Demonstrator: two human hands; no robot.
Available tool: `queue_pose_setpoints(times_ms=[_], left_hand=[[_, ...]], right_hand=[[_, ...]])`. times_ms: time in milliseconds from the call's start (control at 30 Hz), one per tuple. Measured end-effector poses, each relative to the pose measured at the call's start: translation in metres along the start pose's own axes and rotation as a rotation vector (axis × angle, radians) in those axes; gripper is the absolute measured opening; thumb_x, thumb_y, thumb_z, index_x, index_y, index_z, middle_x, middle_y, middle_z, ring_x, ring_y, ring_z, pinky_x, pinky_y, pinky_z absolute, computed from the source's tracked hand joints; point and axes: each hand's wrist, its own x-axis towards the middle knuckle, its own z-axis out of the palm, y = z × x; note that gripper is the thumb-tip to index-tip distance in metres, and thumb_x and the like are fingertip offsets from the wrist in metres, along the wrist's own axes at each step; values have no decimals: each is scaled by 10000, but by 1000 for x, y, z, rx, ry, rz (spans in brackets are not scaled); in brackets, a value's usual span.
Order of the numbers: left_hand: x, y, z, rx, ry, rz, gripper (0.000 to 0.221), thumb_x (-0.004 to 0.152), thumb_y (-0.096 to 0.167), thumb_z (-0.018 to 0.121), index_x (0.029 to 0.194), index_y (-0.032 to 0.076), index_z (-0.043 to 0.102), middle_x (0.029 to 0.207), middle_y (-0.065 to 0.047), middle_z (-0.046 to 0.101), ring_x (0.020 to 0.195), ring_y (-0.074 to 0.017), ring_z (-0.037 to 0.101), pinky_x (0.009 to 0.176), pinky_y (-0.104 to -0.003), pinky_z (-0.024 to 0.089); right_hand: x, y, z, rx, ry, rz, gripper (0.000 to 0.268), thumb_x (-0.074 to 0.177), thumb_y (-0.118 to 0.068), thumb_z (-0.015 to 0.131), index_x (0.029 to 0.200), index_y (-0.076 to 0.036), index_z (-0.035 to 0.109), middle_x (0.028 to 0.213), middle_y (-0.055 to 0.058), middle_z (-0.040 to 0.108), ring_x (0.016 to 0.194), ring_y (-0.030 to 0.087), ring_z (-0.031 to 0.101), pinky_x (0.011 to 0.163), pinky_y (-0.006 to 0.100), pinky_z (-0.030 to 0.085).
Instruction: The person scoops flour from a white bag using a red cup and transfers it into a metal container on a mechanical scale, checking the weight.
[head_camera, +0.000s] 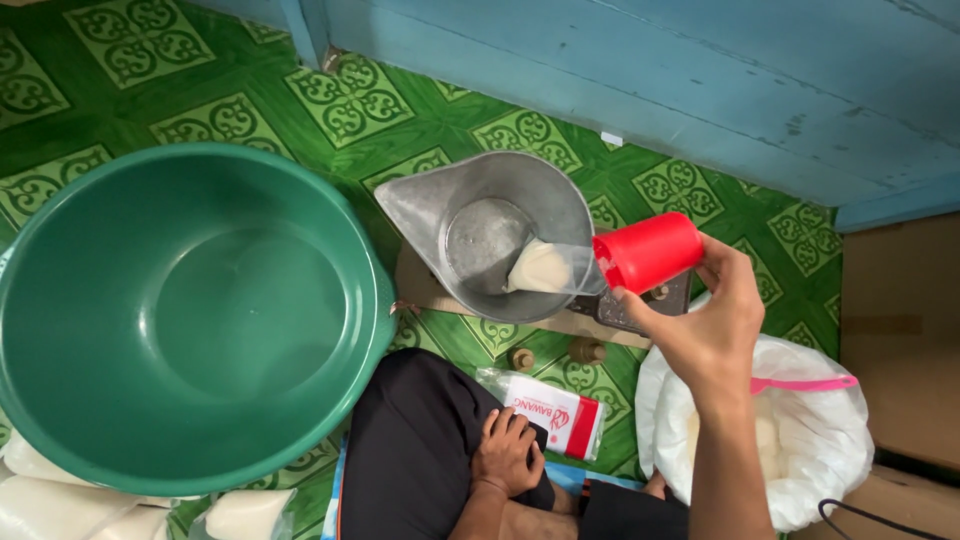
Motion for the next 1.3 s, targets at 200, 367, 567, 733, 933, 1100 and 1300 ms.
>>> queue_pose_setpoints(times_ms=[200,367,567,733,933,1100,1300], left_hand=[[2,0,-3,-9,0,11,243,807,267,516,829,82,671,1011,-83,614,1106,-350,537,1016,-516,331],[1,0,-2,-17,-1,7,241,805,267,514,825,80,665,998,-83,610,1107,-348,535,1024,-513,326],[6,2,-8,-14,3,4,243,807,264,511,817,79,667,989,-90,606,1091,-351,540,1017,-512,334],[7,4,-11,8,53,26,222,792,264,527,800,95,671,975,-74,617,1055,-333,560,1001,-495,350],[13,8,-21,64,60,62,213,757,282,534,779,120,669,939,-49,623,1034,-304,565,1005,-462,335],[8,6,-14,139,88,63,168,723,298,555,746,163,652,911,-26,631,1006,-281,579,978,-464,344],[10,7,-12,214,26,39,184,746,323,536,751,202,675,904,21,638,1023,-246,570,1013,-469,307]], right_hand=[[-5,4,9,-132,29,-101,770,572,-236,887,1202,24,531,1138,156,577,991,269,574,842,363,453],[-6,3,9,-148,56,-158,755,575,-212,892,1192,23,528,1133,159,582,977,270,572,835,362,452],[-3,-7,5,-50,19,-4,767,589,-206,874,1230,40,532,1169,164,591,1034,262,580,860,351,475],[0,5,1,147,-24,318,704,622,-214,818,1240,-8,550,1175,121,604,1062,180,600,937,303,509],[-17,56,-16,592,-61,494,626,695,-100,749,1275,8,539,1180,129,650,1040,171,623,919,272,511],[-55,101,-47,657,-49,569,587,729,-98,725,1285,-8,559,1167,112,643,1062,192,613,959,298,507],[-118,180,-87,618,130,701,633,722,-87,733,1314,-4,527,1217,115,602,1110,186,585,986,307,500]])
